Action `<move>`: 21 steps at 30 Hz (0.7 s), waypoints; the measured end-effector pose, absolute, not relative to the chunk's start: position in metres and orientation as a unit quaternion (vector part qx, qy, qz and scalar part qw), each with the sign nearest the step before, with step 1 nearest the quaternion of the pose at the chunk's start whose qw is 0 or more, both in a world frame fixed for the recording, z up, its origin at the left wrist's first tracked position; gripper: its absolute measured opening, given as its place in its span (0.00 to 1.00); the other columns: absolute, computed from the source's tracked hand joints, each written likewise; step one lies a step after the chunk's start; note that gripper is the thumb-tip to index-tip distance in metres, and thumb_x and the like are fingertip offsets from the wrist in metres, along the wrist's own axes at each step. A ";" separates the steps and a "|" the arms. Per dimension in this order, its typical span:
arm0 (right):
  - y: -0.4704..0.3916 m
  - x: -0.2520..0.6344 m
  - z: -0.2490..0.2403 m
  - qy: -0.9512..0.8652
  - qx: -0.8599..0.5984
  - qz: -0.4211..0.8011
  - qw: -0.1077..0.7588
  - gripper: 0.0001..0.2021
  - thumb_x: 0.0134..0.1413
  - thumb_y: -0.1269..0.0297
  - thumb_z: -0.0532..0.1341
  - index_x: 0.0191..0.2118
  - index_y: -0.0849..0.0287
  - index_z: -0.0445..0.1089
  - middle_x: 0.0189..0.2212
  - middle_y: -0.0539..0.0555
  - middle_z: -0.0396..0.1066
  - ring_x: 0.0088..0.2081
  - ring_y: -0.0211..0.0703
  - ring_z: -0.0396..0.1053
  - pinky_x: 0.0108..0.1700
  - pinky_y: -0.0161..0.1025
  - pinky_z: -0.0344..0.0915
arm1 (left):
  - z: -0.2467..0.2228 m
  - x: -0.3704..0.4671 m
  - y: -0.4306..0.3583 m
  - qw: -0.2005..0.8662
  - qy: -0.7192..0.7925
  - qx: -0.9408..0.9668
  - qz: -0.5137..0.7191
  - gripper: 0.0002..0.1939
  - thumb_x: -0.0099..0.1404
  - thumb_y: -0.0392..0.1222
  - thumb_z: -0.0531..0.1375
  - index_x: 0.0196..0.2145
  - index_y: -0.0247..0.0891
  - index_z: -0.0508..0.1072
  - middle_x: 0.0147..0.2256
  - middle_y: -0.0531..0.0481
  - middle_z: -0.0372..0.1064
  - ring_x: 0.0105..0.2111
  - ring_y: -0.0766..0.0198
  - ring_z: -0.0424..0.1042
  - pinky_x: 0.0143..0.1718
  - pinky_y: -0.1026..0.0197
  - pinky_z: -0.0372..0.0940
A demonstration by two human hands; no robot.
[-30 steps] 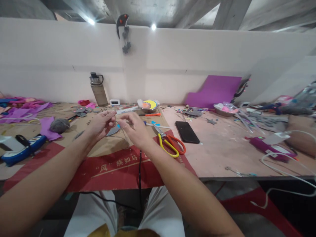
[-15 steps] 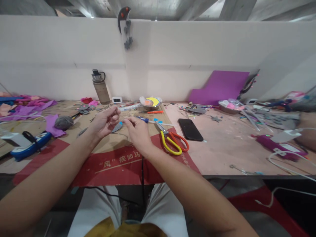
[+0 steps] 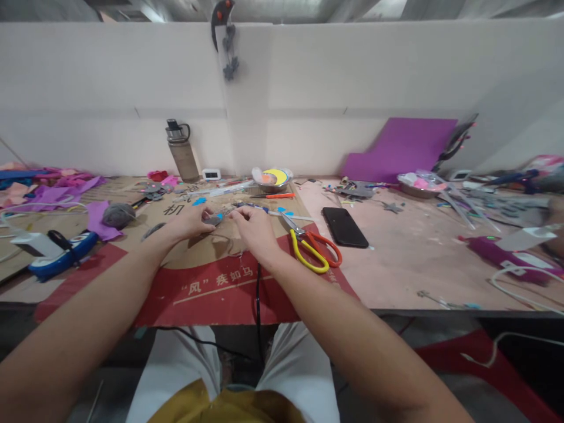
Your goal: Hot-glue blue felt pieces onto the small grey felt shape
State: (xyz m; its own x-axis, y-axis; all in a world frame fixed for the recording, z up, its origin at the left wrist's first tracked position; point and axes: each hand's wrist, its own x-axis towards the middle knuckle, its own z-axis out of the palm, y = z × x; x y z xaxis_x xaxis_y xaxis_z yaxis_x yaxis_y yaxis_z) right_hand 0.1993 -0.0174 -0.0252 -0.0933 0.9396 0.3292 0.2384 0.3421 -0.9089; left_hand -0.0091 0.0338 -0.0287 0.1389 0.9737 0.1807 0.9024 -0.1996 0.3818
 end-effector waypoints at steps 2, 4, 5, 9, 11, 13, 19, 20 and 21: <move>-0.017 0.200 -0.025 -0.648 -0.451 0.362 0.495 0.13 0.53 0.58 0.57 0.32 0.59 0.76 0.21 0.47 0.65 0.23 0.36 0.62 0.26 0.34 0.58 | -0.023 -0.006 0.032 0.071 0.593 0.766 0.237 0.19 0.47 0.34 0.65 0.40 0.38 0.74 0.37 0.44 0.74 0.38 0.53 0.73 0.41 0.54 0.67; -0.017 0.200 -0.025 -0.640 -0.447 0.377 0.498 0.13 0.52 0.58 0.57 0.32 0.59 0.76 0.21 0.46 0.64 0.21 0.35 0.61 0.24 0.34 0.58 | -0.016 -0.003 0.030 0.040 0.554 0.778 0.295 0.23 0.47 0.34 0.66 0.44 0.38 0.73 0.38 0.45 0.73 0.38 0.54 0.73 0.42 0.54 0.66; -0.016 0.200 -0.025 -0.636 -0.445 0.383 0.501 0.13 0.52 0.58 0.57 0.33 0.59 0.75 0.21 0.46 0.64 0.20 0.35 0.61 0.24 0.34 0.58 | -0.013 -0.002 0.028 0.028 0.533 0.780 0.326 0.25 0.48 0.34 0.66 0.46 0.38 0.72 0.39 0.45 0.73 0.39 0.55 0.72 0.43 0.53 0.66; -0.014 0.200 -0.027 -0.637 -0.431 0.384 0.511 0.13 0.52 0.58 0.57 0.33 0.59 0.75 0.19 0.45 0.61 0.19 0.35 0.62 0.23 0.34 0.58 | -0.006 0.004 0.020 0.012 0.455 0.786 0.418 0.26 0.51 0.33 0.65 0.49 0.41 0.69 0.44 0.46 0.72 0.43 0.59 0.72 0.45 0.55 0.66; -0.012 0.200 -0.028 -0.639 -0.423 0.385 0.514 0.13 0.53 0.58 0.57 0.33 0.59 0.75 0.19 0.45 0.61 0.19 0.34 0.62 0.24 0.34 0.58 | -0.005 0.008 0.016 0.014 0.441 0.781 0.442 0.25 0.52 0.32 0.65 0.49 0.42 0.69 0.45 0.46 0.72 0.43 0.60 0.72 0.43 0.57 0.66; -0.012 0.200 -0.029 -0.640 -0.419 0.387 0.515 0.13 0.53 0.58 0.57 0.33 0.59 0.75 0.19 0.45 0.61 0.19 0.34 0.61 0.24 0.35 0.58 | -0.003 0.010 0.013 0.030 0.433 0.776 0.458 0.25 0.52 0.33 0.66 0.49 0.42 0.69 0.46 0.46 0.73 0.44 0.60 0.72 0.41 0.58 0.65; -0.017 0.199 -0.025 -0.655 -0.418 0.348 0.525 0.13 0.53 0.59 0.57 0.33 0.59 0.77 0.23 0.49 0.69 0.25 0.37 0.63 0.29 0.35 0.58 | 0.002 0.013 0.009 0.116 0.399 0.759 0.502 0.25 0.53 0.35 0.67 0.50 0.42 0.70 0.45 0.47 0.73 0.44 0.60 0.73 0.44 0.57 0.63; -0.018 0.199 -0.024 -0.655 -0.416 0.346 0.528 0.13 0.53 0.58 0.57 0.33 0.59 0.77 0.24 0.50 0.70 0.27 0.37 0.64 0.30 0.35 0.58 | 0.003 0.013 0.008 0.141 0.392 0.753 0.510 0.25 0.53 0.36 0.67 0.49 0.42 0.70 0.45 0.47 0.73 0.45 0.60 0.73 0.44 0.57 0.63; -0.019 0.200 -0.023 -0.654 -0.413 0.347 0.531 0.14 0.54 0.57 0.58 0.33 0.59 0.77 0.25 0.50 0.71 0.28 0.38 0.65 0.31 0.35 0.59 | 0.004 0.014 0.007 0.174 0.384 0.743 0.520 0.24 0.53 0.36 0.67 0.49 0.42 0.70 0.44 0.47 0.73 0.45 0.60 0.73 0.44 0.57 0.64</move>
